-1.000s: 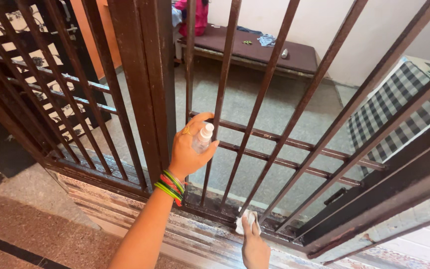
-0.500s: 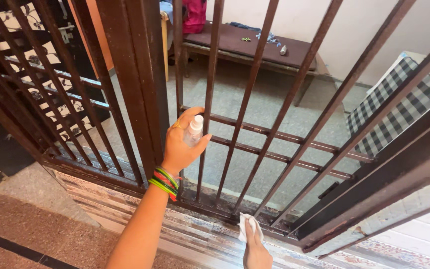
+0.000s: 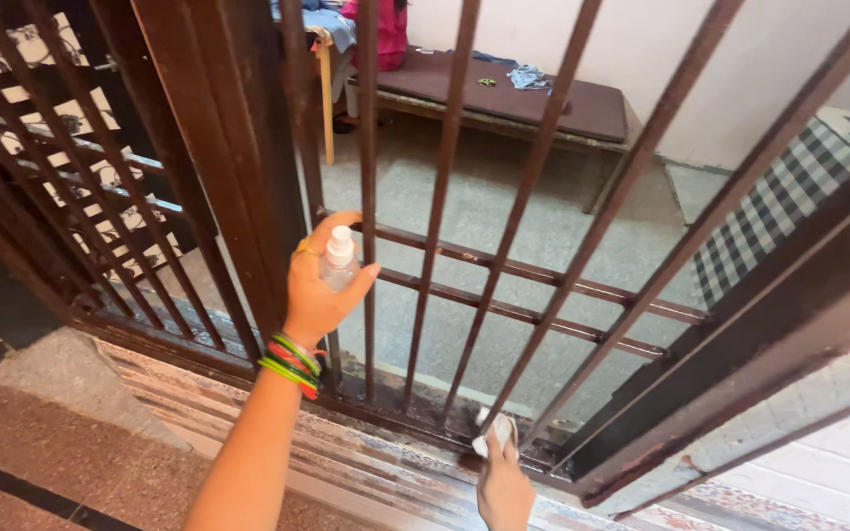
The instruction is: The person sprays a liquid from a small bottle onto the lower section of a metal gate and wipes it with a white cloth. The person repeatedly sprays and wipes the same area of the gate throughout the clip.
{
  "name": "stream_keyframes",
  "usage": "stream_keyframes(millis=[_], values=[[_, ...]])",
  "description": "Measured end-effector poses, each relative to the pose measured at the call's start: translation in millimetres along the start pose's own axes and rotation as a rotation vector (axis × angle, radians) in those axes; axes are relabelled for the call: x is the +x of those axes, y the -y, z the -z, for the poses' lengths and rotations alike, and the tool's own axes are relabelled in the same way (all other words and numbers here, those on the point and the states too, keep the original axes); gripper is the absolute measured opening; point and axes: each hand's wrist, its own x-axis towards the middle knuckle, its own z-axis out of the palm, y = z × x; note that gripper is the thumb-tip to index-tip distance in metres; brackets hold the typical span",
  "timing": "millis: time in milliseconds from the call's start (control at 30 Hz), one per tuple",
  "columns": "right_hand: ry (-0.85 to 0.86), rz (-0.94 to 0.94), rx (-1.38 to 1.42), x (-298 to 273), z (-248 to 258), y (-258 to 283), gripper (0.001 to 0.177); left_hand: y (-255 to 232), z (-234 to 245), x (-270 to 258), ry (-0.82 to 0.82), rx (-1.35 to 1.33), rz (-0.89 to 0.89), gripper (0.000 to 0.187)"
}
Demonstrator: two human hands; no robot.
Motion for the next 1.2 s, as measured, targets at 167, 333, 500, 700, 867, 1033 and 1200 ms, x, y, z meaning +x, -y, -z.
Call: stream_keyframes(millis=[167,333,500,700,867,1033,1200], values=[[0.069,0.029,-0.094,-0.3,23.5,6.4,0.059,6.2,-3.9,-4.6,-0.018,-0.065,0.005,0.053],[0.079,0.07,-0.046,-28.9,50.8,7.0,0.074,9.9,-6.8,-3.5,-0.034,-0.096,-0.008,0.052],[0.03,0.123,0.022,-10.0,51.9,9.9,0.069,9.3,-5.1,-4.0,-0.042,0.005,-0.098,0.051],[-0.033,0.197,0.162,-27.1,49.5,-10.5,0.073,7.5,-5.3,-4.8,-0.025,-0.157,0.014,0.05],[-0.325,0.136,0.229,-78.9,49.2,-47.3,0.08,3.0,-3.5,-0.7,-0.032,-0.038,-0.147,0.038],[-0.122,0.106,0.171,-41.2,55.6,-50.9,0.072,7.6,-6.1,-3.8,-0.036,-0.144,-0.005,0.044],[0.005,0.024,0.002,-5.7,49.0,-48.9,0.048,16.7,-4.1,-3.5,-0.035,-0.069,-0.131,0.033]])
